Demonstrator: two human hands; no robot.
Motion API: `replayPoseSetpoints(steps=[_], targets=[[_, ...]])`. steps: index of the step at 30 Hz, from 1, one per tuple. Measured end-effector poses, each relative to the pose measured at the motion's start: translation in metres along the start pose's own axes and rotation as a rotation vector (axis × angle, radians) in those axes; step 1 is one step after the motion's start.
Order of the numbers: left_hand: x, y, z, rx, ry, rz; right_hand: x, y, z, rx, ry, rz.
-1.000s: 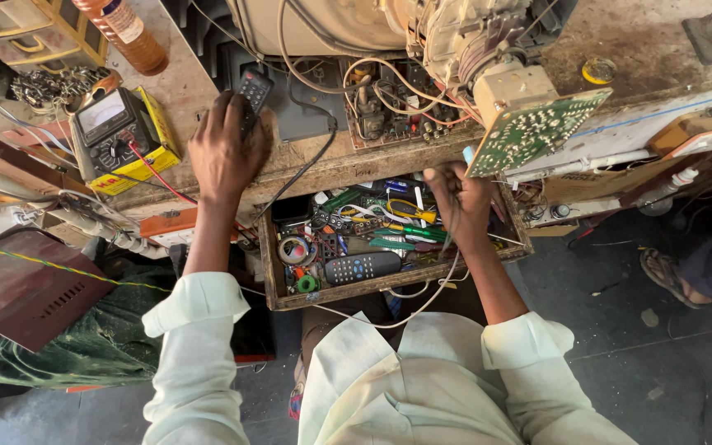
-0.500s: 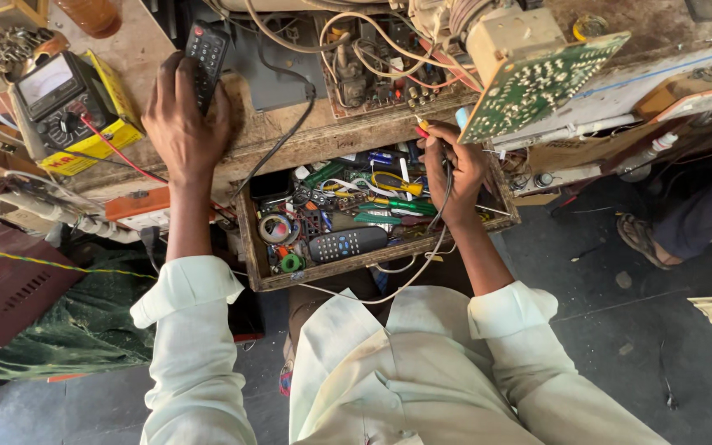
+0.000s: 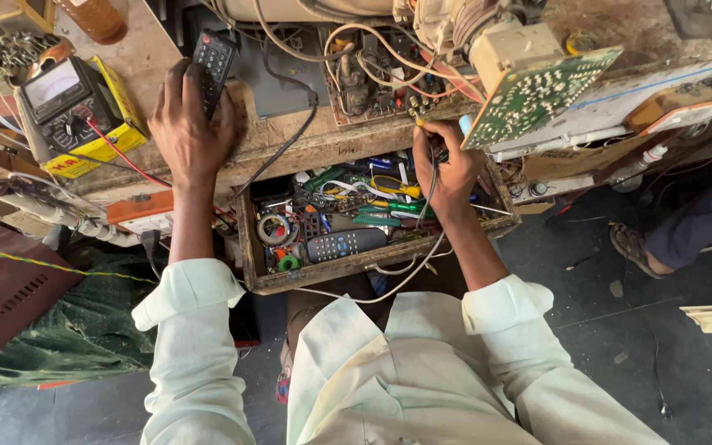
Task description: The person works at a cluttered electronics workbench, handling wires and a circuit board. They connect and disconnect wires, use a remote control, and manipulate components on the board while seated at the bench.
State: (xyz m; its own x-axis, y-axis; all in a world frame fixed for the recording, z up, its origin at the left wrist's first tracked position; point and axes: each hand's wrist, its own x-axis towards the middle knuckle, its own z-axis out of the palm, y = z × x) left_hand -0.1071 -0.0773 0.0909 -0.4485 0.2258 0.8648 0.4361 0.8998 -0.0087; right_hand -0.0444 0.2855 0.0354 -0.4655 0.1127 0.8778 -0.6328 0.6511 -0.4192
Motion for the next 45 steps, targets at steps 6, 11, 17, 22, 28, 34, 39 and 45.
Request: replayPoseSetpoints(steps=[6,11,17,22,28,34,39,45], targets=[[0.000,0.002,-0.002,-0.014,-0.020,-0.007,0.001,-0.005,-0.002,0.038,-0.036,0.015],[0.001,0.005,-0.004,-0.015,-0.020,-0.021,0.005,-0.007,0.000,0.000,-0.007,-0.030],[0.001,0.006,-0.005,-0.020,-0.016,-0.019,0.009,-0.015,-0.003,0.031,-0.025,-0.025],[0.000,0.004,-0.003,-0.012,-0.015,-0.016,0.011,-0.017,-0.003,-0.021,-0.062,-0.028],[0.000,0.002,-0.001,-0.009,-0.023,-0.026,0.009,-0.011,0.001,-0.053,-0.038,-0.064],[0.000,0.004,-0.003,-0.009,-0.015,-0.018,0.007,-0.006,0.006,-0.013,-0.052,-0.007],[0.000,0.006,-0.004,-0.029,-0.018,-0.025,0.008,-0.005,0.009,-0.004,-0.009,-0.017],[0.002,0.007,-0.005,-0.022,-0.016,-0.011,0.008,-0.006,0.005,0.022,-0.041,0.007]])
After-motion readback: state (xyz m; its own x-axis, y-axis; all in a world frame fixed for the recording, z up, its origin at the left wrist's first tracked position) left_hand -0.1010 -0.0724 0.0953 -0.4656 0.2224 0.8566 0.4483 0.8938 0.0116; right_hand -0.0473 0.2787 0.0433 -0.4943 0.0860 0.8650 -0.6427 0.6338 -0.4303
